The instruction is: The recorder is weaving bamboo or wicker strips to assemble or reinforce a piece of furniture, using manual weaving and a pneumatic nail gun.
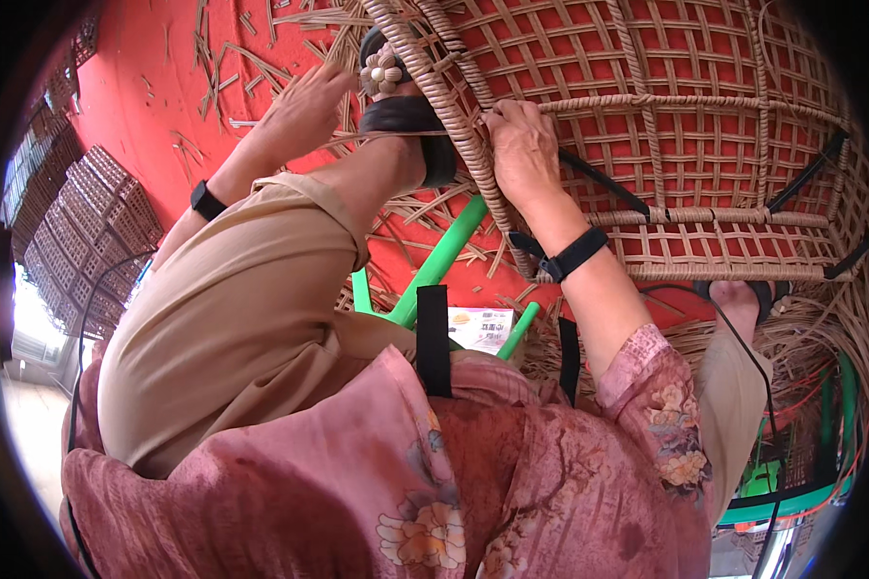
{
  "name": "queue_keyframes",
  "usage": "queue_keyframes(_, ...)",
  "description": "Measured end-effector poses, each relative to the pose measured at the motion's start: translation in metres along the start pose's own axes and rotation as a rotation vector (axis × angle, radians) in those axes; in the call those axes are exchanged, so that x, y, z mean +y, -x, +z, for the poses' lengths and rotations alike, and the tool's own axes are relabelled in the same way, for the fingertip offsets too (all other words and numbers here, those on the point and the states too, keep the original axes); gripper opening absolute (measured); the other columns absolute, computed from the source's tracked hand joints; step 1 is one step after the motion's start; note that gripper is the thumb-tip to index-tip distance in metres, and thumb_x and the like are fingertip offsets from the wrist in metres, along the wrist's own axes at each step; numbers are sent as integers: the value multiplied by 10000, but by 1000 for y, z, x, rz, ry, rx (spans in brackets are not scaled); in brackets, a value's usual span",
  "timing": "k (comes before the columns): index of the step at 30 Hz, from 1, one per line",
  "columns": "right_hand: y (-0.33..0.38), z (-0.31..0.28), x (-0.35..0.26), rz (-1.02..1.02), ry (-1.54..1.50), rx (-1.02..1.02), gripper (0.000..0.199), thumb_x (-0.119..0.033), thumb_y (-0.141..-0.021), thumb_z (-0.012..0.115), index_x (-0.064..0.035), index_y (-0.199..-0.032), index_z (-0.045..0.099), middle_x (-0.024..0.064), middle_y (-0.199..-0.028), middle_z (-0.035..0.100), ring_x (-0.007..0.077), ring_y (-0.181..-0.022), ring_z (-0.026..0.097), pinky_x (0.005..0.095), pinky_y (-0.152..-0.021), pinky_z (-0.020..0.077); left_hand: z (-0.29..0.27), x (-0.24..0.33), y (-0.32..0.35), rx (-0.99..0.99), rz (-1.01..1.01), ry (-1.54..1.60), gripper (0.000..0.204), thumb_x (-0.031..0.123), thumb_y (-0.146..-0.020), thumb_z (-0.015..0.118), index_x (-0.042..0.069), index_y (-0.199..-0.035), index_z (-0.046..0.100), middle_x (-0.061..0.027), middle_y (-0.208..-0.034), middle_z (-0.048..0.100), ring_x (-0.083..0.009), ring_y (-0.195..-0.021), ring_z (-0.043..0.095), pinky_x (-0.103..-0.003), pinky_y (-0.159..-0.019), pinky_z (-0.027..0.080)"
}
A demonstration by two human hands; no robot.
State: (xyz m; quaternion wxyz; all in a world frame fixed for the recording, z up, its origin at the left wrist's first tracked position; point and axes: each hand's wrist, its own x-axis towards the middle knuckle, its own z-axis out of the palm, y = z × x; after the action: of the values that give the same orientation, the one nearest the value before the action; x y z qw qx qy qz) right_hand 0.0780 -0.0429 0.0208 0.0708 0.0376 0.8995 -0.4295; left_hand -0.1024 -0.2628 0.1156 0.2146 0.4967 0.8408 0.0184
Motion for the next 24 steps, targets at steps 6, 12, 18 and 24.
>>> queue_keyframes(6,3,-1,0,16,6,12,252,-64,-744,565,-49,-988,628,84,-1015,585,292,-1005,518,395,-863,409,36,54,-58,-341,107,379,227,192,-814,550,81,-997,625,-131,-994,611,-291,-937,593,-387,-798,475)
queue_keyframes(12,6,0,2,22,-23,53,209,-95,-787,507,-56,-929,655,55,-968,585,252,-982,514,388,-831,402,61,68,-57,-321,191,101,272,267,-807,559,111,-1023,615,-112,-1060,595,-288,-1006,564,-420,-833,440)
queue_keyframes(18,9,5,7,17,-45,68,206,-85,-785,508,-41,-925,653,56,-956,592,253,-971,520,387,-834,406,85,71,-55,-172,216,-30,231,275,-786,551,170,-976,630,-39,-1087,569,-209,-1071,478,-444,-846,316)
queue_keyframes(24,7,-5,0,38,-118,101,223,-108,-792,511,-32,-949,649,109,-960,609,284,-944,549,392,-829,427,100,66,-49,-228,303,-179,233,300,-792,529,160,-944,635,-26,-1046,584,-185,-1048,492,-483,-862,305)
